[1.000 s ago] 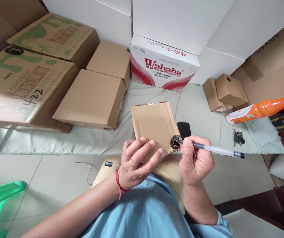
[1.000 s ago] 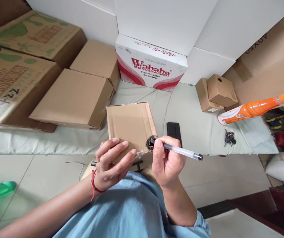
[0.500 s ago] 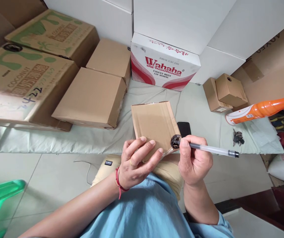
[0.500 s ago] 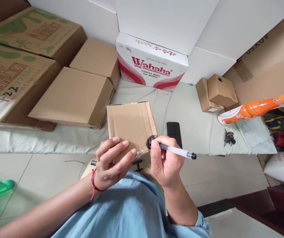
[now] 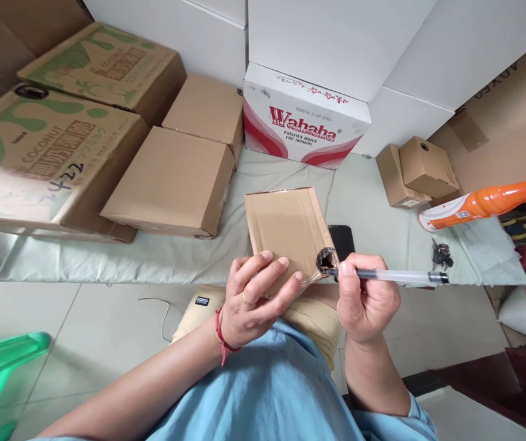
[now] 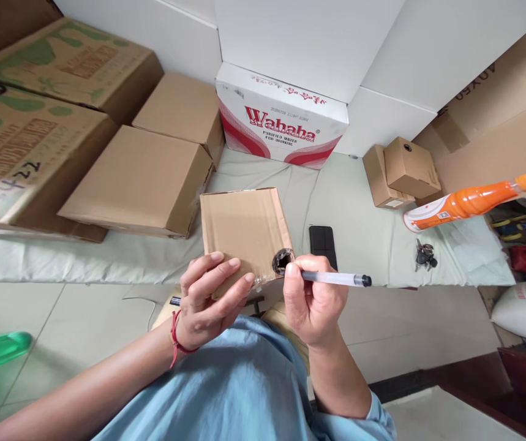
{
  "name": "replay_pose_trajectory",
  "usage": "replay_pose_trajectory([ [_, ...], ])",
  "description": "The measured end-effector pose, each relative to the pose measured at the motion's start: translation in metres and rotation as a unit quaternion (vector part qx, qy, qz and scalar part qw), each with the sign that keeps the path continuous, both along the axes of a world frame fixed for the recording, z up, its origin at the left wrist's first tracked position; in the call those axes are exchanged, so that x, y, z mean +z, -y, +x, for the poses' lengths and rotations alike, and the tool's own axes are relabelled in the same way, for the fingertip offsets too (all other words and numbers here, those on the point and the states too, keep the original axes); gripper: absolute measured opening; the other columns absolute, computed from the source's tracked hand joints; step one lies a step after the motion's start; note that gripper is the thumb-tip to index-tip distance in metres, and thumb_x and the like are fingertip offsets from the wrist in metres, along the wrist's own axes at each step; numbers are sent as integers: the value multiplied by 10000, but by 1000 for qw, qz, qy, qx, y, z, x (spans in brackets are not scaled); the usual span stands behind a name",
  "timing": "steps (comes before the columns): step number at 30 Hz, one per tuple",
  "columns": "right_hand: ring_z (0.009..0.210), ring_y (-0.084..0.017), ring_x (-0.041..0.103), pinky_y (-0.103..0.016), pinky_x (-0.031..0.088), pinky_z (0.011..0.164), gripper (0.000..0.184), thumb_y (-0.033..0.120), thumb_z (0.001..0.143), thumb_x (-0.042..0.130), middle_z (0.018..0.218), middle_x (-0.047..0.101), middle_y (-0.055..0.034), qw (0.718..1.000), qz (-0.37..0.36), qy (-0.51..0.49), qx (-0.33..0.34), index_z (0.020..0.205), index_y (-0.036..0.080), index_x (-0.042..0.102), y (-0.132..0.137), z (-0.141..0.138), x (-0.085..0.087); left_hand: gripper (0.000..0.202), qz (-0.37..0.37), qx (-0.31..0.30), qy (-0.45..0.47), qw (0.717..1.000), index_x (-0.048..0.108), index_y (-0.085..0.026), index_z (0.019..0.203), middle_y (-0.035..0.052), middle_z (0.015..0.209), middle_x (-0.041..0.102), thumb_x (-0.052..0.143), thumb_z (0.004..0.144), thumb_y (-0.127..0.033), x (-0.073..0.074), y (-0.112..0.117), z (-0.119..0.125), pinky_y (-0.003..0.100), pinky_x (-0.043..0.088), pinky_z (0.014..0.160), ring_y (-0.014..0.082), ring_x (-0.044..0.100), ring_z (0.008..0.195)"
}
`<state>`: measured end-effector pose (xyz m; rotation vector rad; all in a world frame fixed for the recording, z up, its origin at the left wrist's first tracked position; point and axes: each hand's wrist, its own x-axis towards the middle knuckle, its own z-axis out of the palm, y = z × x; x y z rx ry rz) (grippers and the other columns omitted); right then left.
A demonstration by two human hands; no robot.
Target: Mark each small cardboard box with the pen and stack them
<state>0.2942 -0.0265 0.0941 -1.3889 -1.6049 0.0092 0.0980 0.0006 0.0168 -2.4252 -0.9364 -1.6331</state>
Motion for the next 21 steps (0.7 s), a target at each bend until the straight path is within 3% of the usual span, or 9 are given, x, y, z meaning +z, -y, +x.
replay_pose_trajectory([
  [6, 478, -88, 449, -233, 391, 468, 147, 252, 1039, 652, 642, 577, 55, 998, 33, -7, -58, 896, 224, 672, 1, 6, -2, 347, -3, 5, 5, 1000, 767, -266, 1259, 100, 1241, 739, 698, 966, -96, -1, 1, 1, 420, 536, 1057, 284, 631, 1283],
  [12, 475, -66, 451, -200, 393, 469, 121, 218, 1043, 653, 658, 590, 65, 1000, 0, -24, 0, 924, 218, 676, 4, 7, 1, 369, -3, -1, 10, 1000, 763, -236, 1263, 107, 1234, 736, 717, 941, -61, -1, 1, 1, 412, 534, 1060, 284, 634, 1289],
  [15, 473, -70, 448, -204, 400, 463, 119, 229, 1036, 671, 653, 596, 59, 1000, 5, -6, -20, 919, 216, 693, 4, 10, 0, 369, -4, 0, 5, 1000, 764, -260, 1262, 96, 1228, 745, 718, 947, -74, -1, 1, 0, 413, 537, 1060, 285, 634, 1295],
  [21, 499, -91, 531, -228, 456, 482, 159, 297, 1064, 670, 678, 588, 46, 980, 75, -177, -57, 932, 211, 687, 0, 12, -8, 361, -10, 2, 8, 1000, 773, -241, 1247, 105, 1233, 740, 714, 942, -57, -2, 2, 0, 417, 542, 1058, 293, 630, 1299],
])
